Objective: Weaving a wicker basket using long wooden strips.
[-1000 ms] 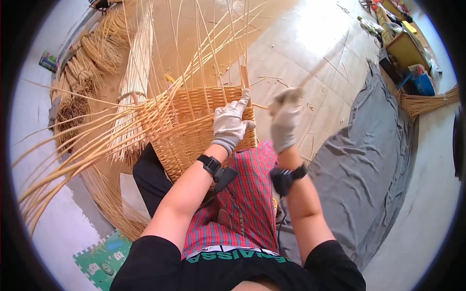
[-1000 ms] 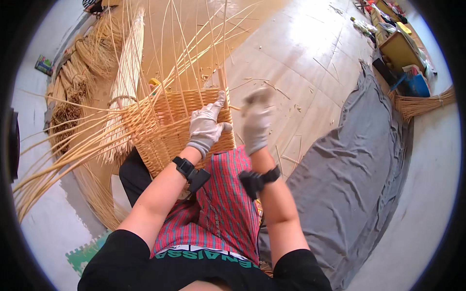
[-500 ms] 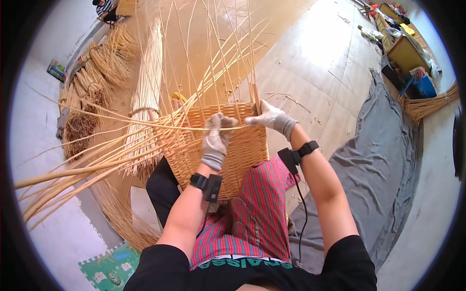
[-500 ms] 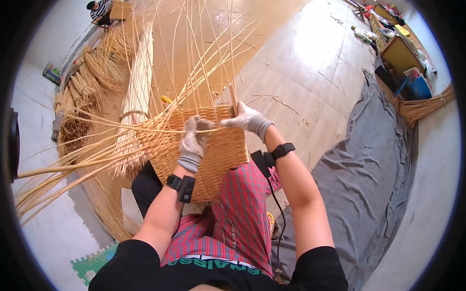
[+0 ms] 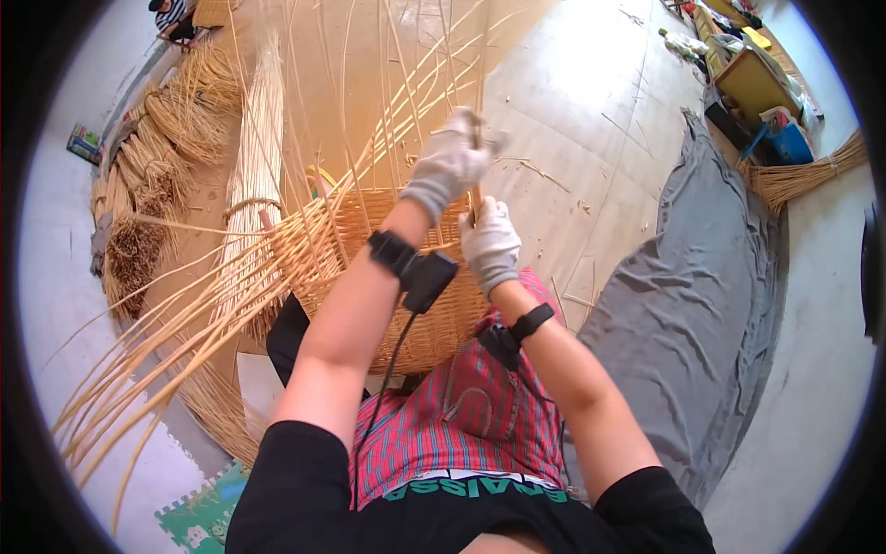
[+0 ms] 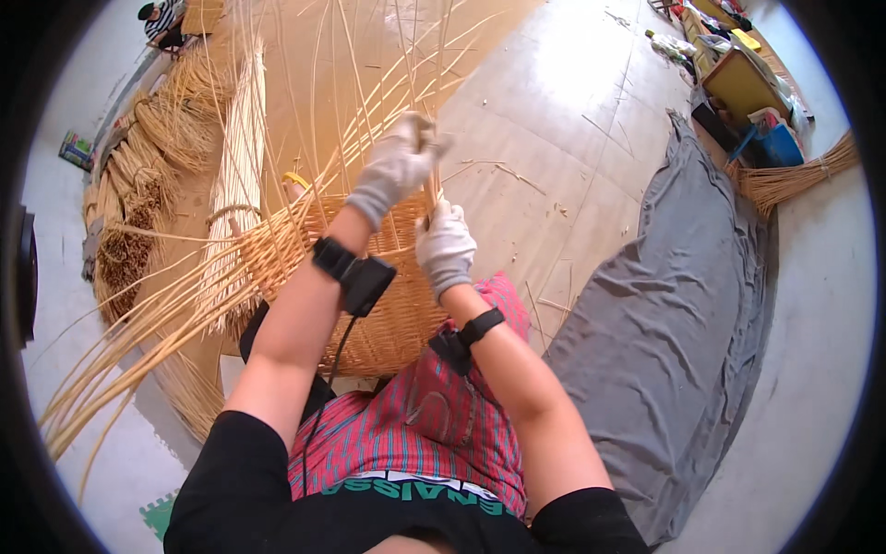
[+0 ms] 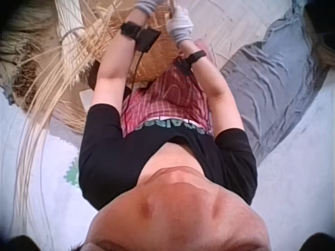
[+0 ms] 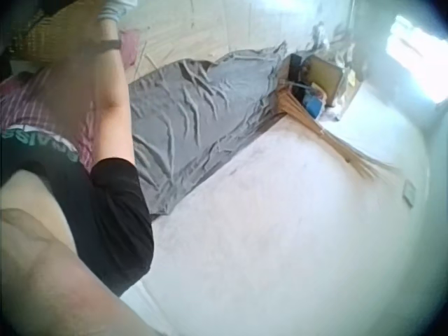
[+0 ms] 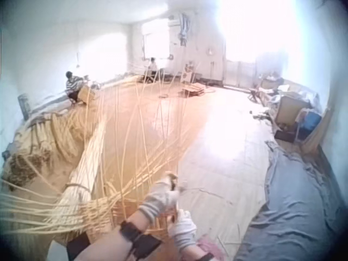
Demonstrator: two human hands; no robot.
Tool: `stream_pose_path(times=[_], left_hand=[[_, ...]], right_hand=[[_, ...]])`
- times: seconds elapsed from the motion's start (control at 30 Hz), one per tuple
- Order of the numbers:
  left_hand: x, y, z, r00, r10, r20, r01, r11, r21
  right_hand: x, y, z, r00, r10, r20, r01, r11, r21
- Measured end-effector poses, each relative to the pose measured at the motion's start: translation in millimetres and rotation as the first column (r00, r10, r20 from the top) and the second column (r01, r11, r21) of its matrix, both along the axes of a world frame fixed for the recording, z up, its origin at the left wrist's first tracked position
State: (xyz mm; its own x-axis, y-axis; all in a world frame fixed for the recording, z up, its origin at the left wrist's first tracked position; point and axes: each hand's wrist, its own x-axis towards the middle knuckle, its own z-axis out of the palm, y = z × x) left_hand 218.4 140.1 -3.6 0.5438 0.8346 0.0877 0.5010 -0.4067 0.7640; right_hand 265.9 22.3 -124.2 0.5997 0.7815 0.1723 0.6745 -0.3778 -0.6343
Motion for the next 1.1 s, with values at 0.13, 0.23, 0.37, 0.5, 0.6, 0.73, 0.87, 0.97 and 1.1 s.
stream_pose_path(times=[0.13,0.23,0.37,0.5,0.6,0.73,0.87,0.97,1.1], left_hand=[[8.4,-41.7,-21.8,0.985,-0.163,0.058,0.133,0.926,0.355],[-61.8,-87.9,-20.3,0.928,-0.024,0.371,-0.080,0.962,0.262],[-223.7,-137.8,-122.3,0.765,0.524,0.375,-0.477,0.851,-0.219],[-350.2,-172.8,-206.4,0.570,0.804,0.170,-0.818,0.535,0.213],[-343.6,-201.4,-160.6,0.812,0.569,0.128,-0.395,0.698,-0.598],[-348.3,-204.2,-132.8,0.712,0.651,0.266,-0.003,0.381,-0.925],[-351.8,-200.2,-147.1,0.607,0.688,0.398,-0.257,0.644,-0.721],[-365.4,-161.8,-105.4,0.220,0.574,0.789,-0.450,0.777,-0.440],[-370.8,-158.1,-69.2,0.460,0.712,0.530,-0.587,0.692,-0.419]], right_hand=[[-14.2,0.0,-24.4,0.997,-0.077,0.009,0.077,0.997,-0.005],[-9.3,-8.4,-16.1,0.988,-0.076,-0.137,0.080,0.997,0.022],[-11.5,-23.9,-20.2,0.996,-0.064,-0.060,0.074,0.979,0.188],[0.1,-43.8,-45.3,0.967,0.016,-0.254,0.057,0.959,0.277],[6.0,-71.9,-30.9,0.913,0.043,-0.406,0.098,0.942,0.321],[15.3,-81.4,-35.4,0.943,0.089,-0.320,0.028,0.939,0.343],[20.4,-85.3,-31.4,0.908,0.134,-0.397,0.027,0.927,0.375],[25.5,-78.6,-20.6,0.941,0.136,-0.308,-0.056,0.965,0.256],[34.4,-86.5,-24.4,0.938,0.092,-0.334,-0.011,0.972,0.236]])
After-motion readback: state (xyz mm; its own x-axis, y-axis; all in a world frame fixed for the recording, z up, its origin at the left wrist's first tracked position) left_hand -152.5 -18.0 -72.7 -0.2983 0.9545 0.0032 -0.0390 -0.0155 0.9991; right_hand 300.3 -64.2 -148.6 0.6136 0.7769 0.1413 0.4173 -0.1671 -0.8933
